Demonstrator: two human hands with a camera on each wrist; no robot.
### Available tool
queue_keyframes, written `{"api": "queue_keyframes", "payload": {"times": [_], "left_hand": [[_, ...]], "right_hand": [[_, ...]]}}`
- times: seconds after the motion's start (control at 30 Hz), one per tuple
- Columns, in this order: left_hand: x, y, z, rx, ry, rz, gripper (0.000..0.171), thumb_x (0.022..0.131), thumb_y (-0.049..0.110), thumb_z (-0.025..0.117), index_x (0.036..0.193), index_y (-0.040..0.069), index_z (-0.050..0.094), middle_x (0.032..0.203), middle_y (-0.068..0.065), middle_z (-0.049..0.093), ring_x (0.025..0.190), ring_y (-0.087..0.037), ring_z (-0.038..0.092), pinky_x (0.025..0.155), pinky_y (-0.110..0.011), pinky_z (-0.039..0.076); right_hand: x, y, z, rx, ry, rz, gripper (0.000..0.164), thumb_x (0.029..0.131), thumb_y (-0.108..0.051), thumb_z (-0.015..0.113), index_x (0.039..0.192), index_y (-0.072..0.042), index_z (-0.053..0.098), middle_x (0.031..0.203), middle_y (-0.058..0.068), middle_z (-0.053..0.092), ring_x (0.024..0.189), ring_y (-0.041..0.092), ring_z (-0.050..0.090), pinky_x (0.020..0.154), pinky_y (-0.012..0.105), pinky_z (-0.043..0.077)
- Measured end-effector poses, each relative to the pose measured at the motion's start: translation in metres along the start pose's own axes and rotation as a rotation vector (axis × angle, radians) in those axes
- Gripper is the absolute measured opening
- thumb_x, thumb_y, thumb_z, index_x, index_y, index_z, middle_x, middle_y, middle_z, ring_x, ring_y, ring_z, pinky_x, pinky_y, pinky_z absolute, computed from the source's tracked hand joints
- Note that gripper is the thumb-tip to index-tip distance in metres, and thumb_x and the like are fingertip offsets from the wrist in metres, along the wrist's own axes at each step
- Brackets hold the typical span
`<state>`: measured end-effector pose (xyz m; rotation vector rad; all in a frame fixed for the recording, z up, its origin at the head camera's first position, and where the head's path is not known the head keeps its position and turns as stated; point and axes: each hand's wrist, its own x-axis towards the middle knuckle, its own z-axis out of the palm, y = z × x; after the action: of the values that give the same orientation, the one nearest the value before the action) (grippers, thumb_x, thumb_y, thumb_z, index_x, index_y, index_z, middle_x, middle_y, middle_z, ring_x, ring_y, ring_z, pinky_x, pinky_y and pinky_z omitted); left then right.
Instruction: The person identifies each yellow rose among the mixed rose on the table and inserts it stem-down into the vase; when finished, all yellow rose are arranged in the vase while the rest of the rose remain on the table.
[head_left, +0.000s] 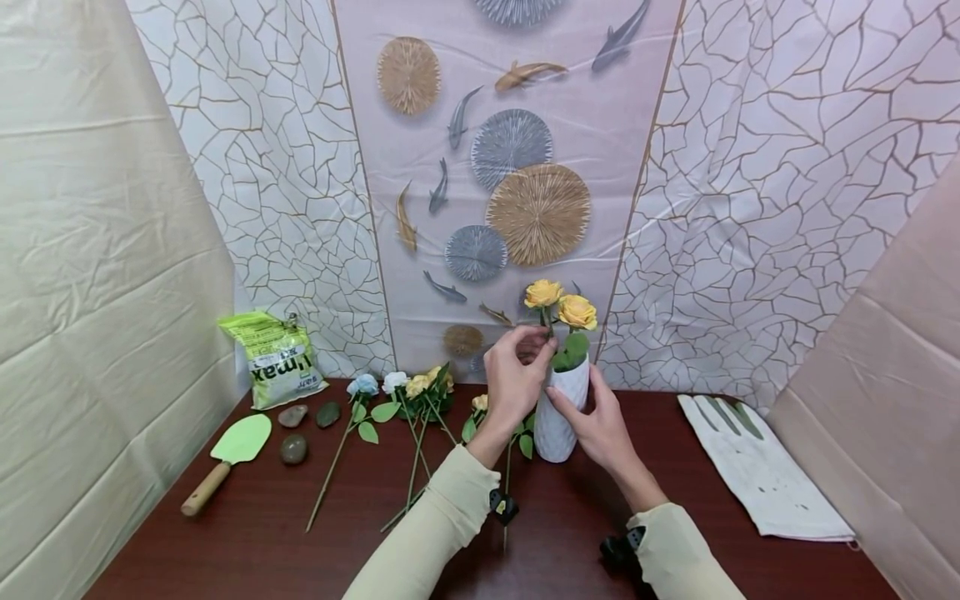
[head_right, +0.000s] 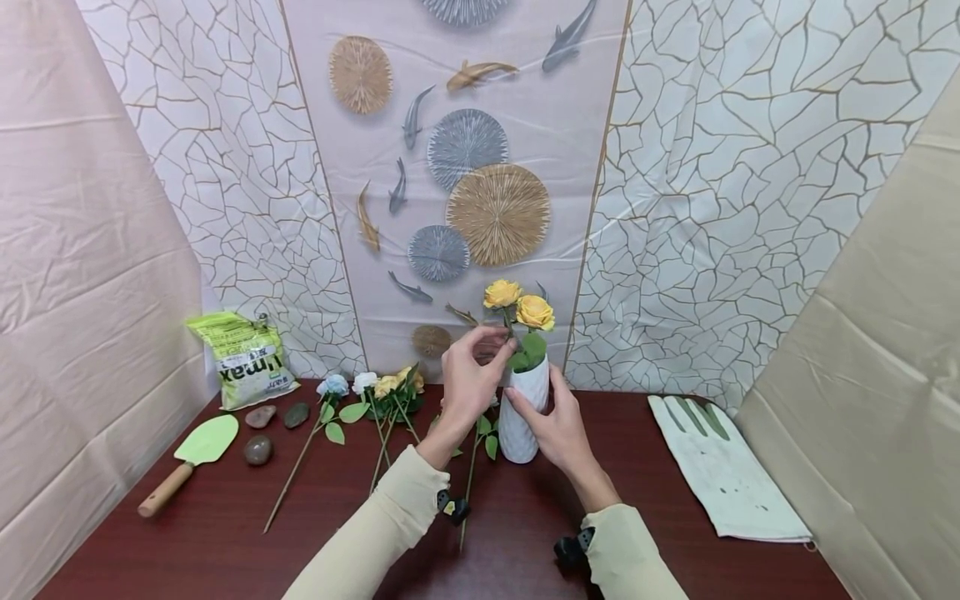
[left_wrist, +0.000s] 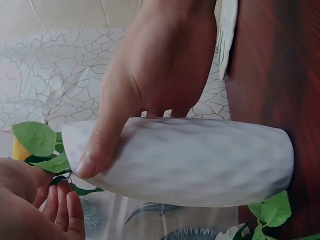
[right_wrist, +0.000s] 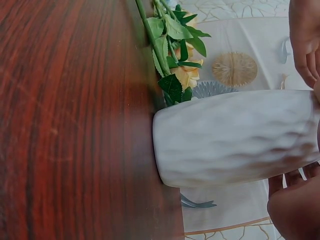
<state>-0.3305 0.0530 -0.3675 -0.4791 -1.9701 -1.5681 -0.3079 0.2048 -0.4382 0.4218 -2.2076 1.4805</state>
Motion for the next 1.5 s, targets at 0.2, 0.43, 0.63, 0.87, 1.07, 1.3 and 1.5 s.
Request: {"api": "queue_keyframes", "payload": {"times": [0.2, 0.43, 0.63, 0.87, 1.07, 1.3, 1.5], "left_hand": [[0.007, 0.002, 0.004, 0.028, -0.023, -0.016, 0.015, 0.093, 0.029, 0.074, 0.103, 0.018, 0.078, 0.088, 0.007, 0.076, 0.077, -0.001, 0.070, 0.070, -0.017, 0.058], [0.003, 0.000, 0.002, 0.076, -0.116, -0.041, 0.011, 0.090, 0.031, 0.077, 0.099, 0.024, 0.078, 0.085, 0.011, 0.075, 0.073, 0.002, 0.067, 0.067, -0.017, 0.057], [0.000, 0.001, 0.004, 0.103, -0.138, -0.041, 0.007, 0.090, 0.029, 0.078, 0.096, 0.026, 0.077, 0.084, 0.012, 0.074, 0.072, 0.002, 0.065, 0.067, -0.017, 0.056], [0.000, 0.002, 0.005, 0.067, -0.113, -0.094, 0.013, 0.088, 0.030, 0.079, 0.099, 0.024, 0.076, 0.084, 0.012, 0.073, 0.073, 0.000, 0.066, 0.067, -0.018, 0.056], [-0.007, -0.001, -0.001, 0.068, -0.126, -0.073, 0.019, 0.088, 0.031, 0.079, 0.103, 0.020, 0.075, 0.089, 0.007, 0.076, 0.077, -0.001, 0.069, 0.069, -0.017, 0.058], [-0.015, -0.006, -0.024, 0.039, -0.170, -0.026, 0.022, 0.091, 0.027, 0.077, 0.109, 0.016, 0.075, 0.094, 0.005, 0.077, 0.082, -0.005, 0.072, 0.073, -0.021, 0.060], [-0.027, -0.023, -0.060, 0.109, -0.192, -0.005, 0.015, 0.092, 0.025, 0.075, 0.106, 0.020, 0.073, 0.094, 0.004, 0.076, 0.084, -0.008, 0.072, 0.077, -0.027, 0.062]], "right_hand": [[-0.001, -0.007, -0.002, 0.013, 0.002, 0.021, 0.059, 0.093, -0.030, 0.074, 0.143, -0.019, 0.046, 0.121, 0.005, 0.064, 0.102, 0.016, 0.065, 0.081, 0.030, 0.058], [-0.001, 0.003, -0.002, 0.011, -0.001, 0.022, 0.059, 0.093, -0.038, 0.073, 0.144, -0.028, 0.044, 0.123, 0.000, 0.063, 0.104, 0.016, 0.064, 0.082, 0.030, 0.058], [0.000, 0.004, -0.002, -0.019, -0.007, 0.003, 0.059, 0.094, -0.035, 0.072, 0.146, -0.024, 0.044, 0.123, 0.002, 0.063, 0.102, 0.012, 0.064, 0.081, 0.027, 0.057], [0.001, 0.003, -0.002, 0.013, -0.016, -0.014, 0.061, 0.095, -0.026, 0.072, 0.147, -0.014, 0.044, 0.123, 0.009, 0.063, 0.101, 0.011, 0.064, 0.080, 0.028, 0.058], [0.000, 0.003, -0.002, 0.004, -0.013, 0.002, 0.061, 0.094, -0.034, 0.072, 0.147, -0.024, 0.043, 0.125, 0.003, 0.062, 0.104, 0.013, 0.064, 0.081, 0.028, 0.058], [-0.001, 0.001, -0.001, 0.005, 0.001, 0.018, 0.058, 0.092, -0.037, 0.073, 0.142, -0.027, 0.046, 0.124, -0.001, 0.063, 0.106, 0.015, 0.064, 0.085, 0.027, 0.057], [-0.001, -0.003, -0.001, -0.005, 0.010, 0.037, 0.056, 0.092, -0.036, 0.075, 0.139, -0.023, 0.048, 0.118, 0.002, 0.064, 0.102, 0.014, 0.064, 0.082, 0.027, 0.057]]}}
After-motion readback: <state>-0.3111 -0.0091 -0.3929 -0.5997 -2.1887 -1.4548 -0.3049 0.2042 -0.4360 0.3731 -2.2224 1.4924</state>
